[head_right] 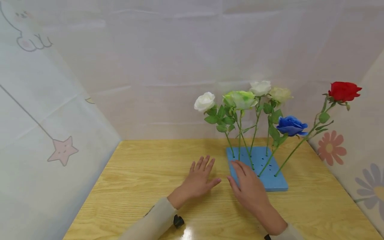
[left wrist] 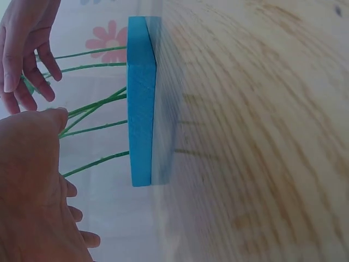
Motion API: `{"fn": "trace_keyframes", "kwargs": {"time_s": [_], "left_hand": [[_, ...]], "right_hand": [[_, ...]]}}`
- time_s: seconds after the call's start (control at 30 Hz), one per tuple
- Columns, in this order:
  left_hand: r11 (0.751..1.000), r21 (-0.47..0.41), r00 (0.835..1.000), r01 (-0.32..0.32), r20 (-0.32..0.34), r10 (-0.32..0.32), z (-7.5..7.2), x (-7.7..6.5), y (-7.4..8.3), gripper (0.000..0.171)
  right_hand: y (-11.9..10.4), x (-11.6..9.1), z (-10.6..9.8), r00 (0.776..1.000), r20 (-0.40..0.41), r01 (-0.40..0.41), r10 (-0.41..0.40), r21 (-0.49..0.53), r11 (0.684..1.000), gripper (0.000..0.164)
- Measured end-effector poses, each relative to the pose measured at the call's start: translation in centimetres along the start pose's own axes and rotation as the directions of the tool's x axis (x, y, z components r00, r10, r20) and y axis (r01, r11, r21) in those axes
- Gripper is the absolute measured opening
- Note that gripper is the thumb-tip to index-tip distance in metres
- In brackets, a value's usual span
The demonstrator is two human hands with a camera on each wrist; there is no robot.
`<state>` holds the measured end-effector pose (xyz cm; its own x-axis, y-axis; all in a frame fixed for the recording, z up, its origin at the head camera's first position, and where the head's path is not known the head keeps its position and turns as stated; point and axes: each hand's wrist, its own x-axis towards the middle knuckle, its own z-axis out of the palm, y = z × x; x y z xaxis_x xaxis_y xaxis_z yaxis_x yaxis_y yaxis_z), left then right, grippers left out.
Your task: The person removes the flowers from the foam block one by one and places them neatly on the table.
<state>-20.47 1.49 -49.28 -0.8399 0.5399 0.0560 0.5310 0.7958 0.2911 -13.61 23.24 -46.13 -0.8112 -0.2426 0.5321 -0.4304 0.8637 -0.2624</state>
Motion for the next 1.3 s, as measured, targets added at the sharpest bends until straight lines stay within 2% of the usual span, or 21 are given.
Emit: {"fn": "trace_keyframes", "kwargs": {"time_s": [0.53, 0.87, 1.3], "left_hand": [[0.998, -0.022, 0.998, -0.054, 0.042, 0.055, 1.5, 2.1, 2.9, 0.083], [0.999, 0.006, 0.997, -0.048, 0.068, 0.048, 2.5, 3.3, 4.3, 0.088], [0.998, -0.026, 0.994, -0.056, 0.089, 0.058, 2.6, 4.2, 5.4, 0.086]], "right_hand": [[2.1, -1.8, -1.7, 0.992, 0.002, -0.127, 0.127, 0.02, 0.992, 0.049], [4.2, -3.5, -2.5, 0.988, -0.022, -0.152, 0.151, -0.017, 0.988, 0.049], [7.2, -5.3, -4.2, 0.967, 0.051, -0.247, 0.25, -0.059, 0.967, 0.053]]}}
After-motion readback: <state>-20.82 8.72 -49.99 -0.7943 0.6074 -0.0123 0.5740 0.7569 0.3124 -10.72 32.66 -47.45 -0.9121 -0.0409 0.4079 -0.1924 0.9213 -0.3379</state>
